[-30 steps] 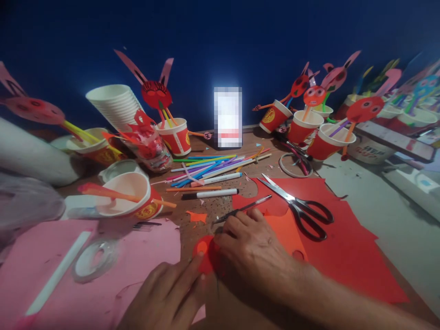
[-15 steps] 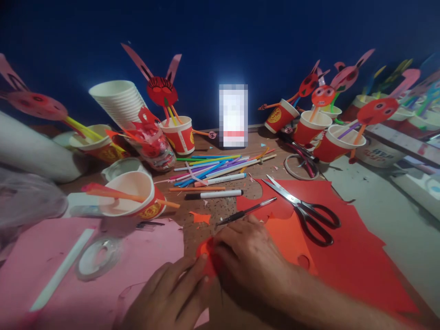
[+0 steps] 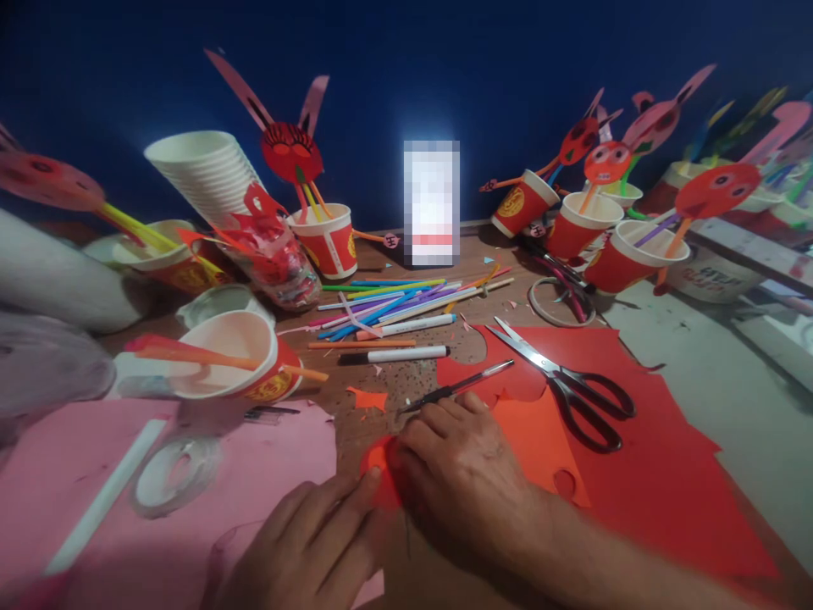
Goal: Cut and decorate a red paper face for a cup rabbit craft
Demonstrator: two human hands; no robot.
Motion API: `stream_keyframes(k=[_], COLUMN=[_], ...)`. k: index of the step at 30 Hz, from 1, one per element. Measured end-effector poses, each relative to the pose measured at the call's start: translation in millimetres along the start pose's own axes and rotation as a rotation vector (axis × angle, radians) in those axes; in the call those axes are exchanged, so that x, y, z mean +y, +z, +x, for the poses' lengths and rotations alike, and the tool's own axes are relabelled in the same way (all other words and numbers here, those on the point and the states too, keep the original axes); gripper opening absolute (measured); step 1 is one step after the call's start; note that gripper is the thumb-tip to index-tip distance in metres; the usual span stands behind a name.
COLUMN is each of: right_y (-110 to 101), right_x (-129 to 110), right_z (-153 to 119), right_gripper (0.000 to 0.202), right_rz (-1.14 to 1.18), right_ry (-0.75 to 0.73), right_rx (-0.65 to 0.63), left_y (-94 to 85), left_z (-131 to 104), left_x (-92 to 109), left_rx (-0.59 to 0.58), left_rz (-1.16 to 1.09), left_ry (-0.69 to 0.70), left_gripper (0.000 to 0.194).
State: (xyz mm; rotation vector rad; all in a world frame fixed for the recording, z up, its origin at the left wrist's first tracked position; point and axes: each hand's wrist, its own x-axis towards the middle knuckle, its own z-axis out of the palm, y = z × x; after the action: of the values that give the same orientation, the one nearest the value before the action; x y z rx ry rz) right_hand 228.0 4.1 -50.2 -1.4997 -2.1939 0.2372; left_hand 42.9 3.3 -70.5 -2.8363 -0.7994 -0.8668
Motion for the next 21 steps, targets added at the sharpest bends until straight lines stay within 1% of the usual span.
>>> stream_keyframes(k=[2,5,9,12,16,18,21], right_y=[-3.4,-12.2,-19.0,-14.8,-5.2,-2.4,-1.0], right_x=[1.8,3.0,1.7,1.9,4.3,5.0,4.9], right_z=[-0.5,-0.8,-3.1,-8.7,-17.6,-20.3,-20.9], right_gripper=[0.02,0.018,0.017,0.009,0.005,0.004,0.005], right_rz=[0.04,0.087,0.019,-0.088,-0.169,-0.184,-0.172], right_ry=[0.006,0.017,-0.111,-0.149,-0.15,-0.151,-0.154], right_rx=[0.031,0.076,0.104,0.054,-0.039,-0.053,-0.041], left_y=[0.6,0.4,-1.4,-2.3,-2.2,-1.9,-1.4], left_z=[0.2,-1.6,-3.7,-2.6,0.2,0.4,-0.6], left_x=[-0.6,-1.1,-1.8,-2.1,-1.3,-0.4,0.4], left_rx=[0.006,-0.023,-0.058,-0.062,-0.048,-0.046,-0.069], left_rz=[0.008,0.007,0.0,0.02,0.033,0.031,0.021], left_ry=[-0.005,0.006,0.033,0.027,0.019,0.004,-0.01], left_gripper=[0.049,0.044,0.042,0.038,0.028,0.026,0.026])
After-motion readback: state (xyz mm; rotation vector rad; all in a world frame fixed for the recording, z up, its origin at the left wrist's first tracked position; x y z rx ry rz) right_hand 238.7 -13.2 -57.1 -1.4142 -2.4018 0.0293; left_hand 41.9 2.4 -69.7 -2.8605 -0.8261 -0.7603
